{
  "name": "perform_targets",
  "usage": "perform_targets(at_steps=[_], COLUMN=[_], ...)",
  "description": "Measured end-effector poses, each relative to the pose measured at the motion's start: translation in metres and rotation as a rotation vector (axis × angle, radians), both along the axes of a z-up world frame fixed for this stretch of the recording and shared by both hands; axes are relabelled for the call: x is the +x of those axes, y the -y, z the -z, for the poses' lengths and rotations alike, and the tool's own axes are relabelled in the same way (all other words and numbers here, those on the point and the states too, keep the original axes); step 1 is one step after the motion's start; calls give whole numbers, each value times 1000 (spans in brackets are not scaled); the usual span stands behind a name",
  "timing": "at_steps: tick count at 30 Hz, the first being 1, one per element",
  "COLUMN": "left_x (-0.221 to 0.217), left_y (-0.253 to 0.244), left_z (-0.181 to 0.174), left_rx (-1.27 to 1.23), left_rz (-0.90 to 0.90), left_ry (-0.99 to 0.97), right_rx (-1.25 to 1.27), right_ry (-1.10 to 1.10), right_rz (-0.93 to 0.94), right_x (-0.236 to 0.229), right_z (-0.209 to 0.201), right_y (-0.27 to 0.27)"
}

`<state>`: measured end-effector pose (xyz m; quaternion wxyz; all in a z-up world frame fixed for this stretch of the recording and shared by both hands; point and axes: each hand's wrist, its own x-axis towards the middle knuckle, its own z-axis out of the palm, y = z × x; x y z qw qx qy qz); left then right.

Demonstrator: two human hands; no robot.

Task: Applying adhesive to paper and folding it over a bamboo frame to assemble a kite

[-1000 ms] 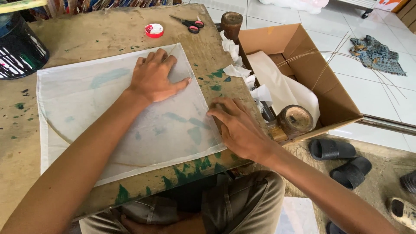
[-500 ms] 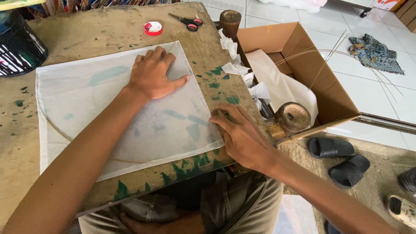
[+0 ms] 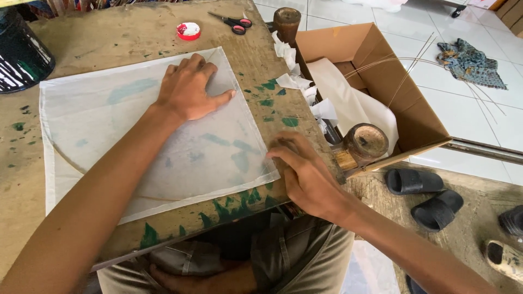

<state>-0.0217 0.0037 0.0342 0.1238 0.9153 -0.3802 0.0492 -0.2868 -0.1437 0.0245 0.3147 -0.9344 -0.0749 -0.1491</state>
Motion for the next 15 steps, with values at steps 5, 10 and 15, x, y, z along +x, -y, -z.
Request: perform_targets(at_steps=[5, 10, 15], left_x=[9, 15, 15], left_y=[-1, 3, 4], left_z=[9, 11, 10], left_rx=[-27, 100, 137], left_rz=[66, 105, 88], left_ry=[80, 257, 208], right_rx=[-32, -27, -2], right_ry=[153, 131, 122], right_rz=[-23, -62, -109], right_x=[-7, -10, -13], right_z=[4, 2, 2], right_y=[12, 9, 9])
